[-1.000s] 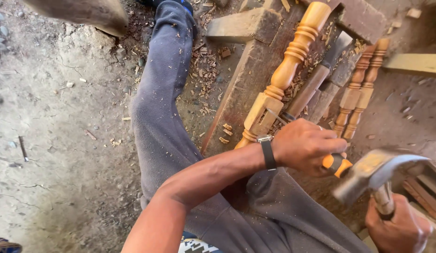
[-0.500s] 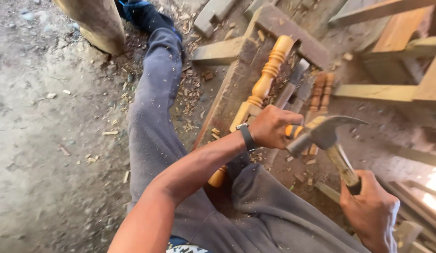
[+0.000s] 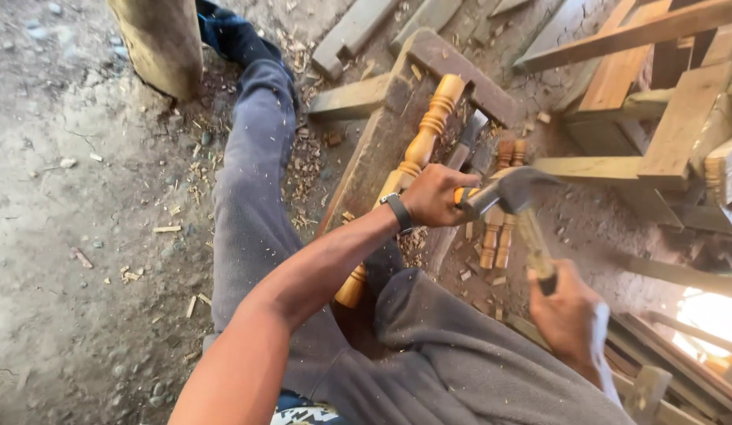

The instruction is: Carving decorative patterns into a wooden furniture leg using a hammer and chisel

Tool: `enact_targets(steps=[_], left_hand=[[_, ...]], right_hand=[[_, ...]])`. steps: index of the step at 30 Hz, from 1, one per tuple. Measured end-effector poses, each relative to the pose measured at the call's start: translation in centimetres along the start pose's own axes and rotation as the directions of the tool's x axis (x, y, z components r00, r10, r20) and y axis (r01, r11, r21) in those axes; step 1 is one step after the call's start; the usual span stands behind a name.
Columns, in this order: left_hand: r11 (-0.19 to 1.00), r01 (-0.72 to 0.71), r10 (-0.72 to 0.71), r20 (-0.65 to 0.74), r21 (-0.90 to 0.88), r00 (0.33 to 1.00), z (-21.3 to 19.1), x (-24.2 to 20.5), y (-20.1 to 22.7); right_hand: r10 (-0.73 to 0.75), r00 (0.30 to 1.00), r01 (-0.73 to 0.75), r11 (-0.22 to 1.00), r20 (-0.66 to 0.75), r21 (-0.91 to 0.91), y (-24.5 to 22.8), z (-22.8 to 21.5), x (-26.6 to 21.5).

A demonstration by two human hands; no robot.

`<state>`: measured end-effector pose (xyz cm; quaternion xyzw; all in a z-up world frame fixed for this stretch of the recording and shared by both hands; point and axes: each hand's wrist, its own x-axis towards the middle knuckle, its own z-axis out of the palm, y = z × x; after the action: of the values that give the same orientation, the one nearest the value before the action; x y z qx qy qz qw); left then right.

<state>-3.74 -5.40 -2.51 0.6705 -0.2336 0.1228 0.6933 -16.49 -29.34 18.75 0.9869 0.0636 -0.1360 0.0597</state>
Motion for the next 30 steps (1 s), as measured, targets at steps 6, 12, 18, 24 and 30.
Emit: enact_targets(steps=[6,12,18,24,30], left_hand=[[0.955,0.257,-0.189,0.366,-0.147,0.911,-1.1,0.7,-0.1],[0.943,0.287,-0.155,0.536,-0.170,0.830,-2.9,1.3,0.3],[0.885,0.405,-0.247,0.505,-0.229,0.827,-4.2,0.1,3.3],[0.984,-0.024,0.053,0.160,-0.179,0.986,0.2,-7.6,1.1],[0.972,-0.218,0.233,0.235,-0.089,0.944,-1.3,-7.9,1.6]], right_hand=[[0.192,0.908,0.087,0.784,-0.373,0.615,8.3,-1.3,-4.1],[0.301,0.952,-0.279,0.926,-0.051,0.253,14.9,8.2,3.0],[0.374,0.919,-0.367,0.927,-0.126,0.077,0.7,6.5,-4.4],[0.450,0.883,-0.340,0.809,-0.133,0.480,0.3,11.2,-5.2],[0.415,0.909,-0.279,0.668,-0.034,0.690,-3.0,10.9,-3.2]])
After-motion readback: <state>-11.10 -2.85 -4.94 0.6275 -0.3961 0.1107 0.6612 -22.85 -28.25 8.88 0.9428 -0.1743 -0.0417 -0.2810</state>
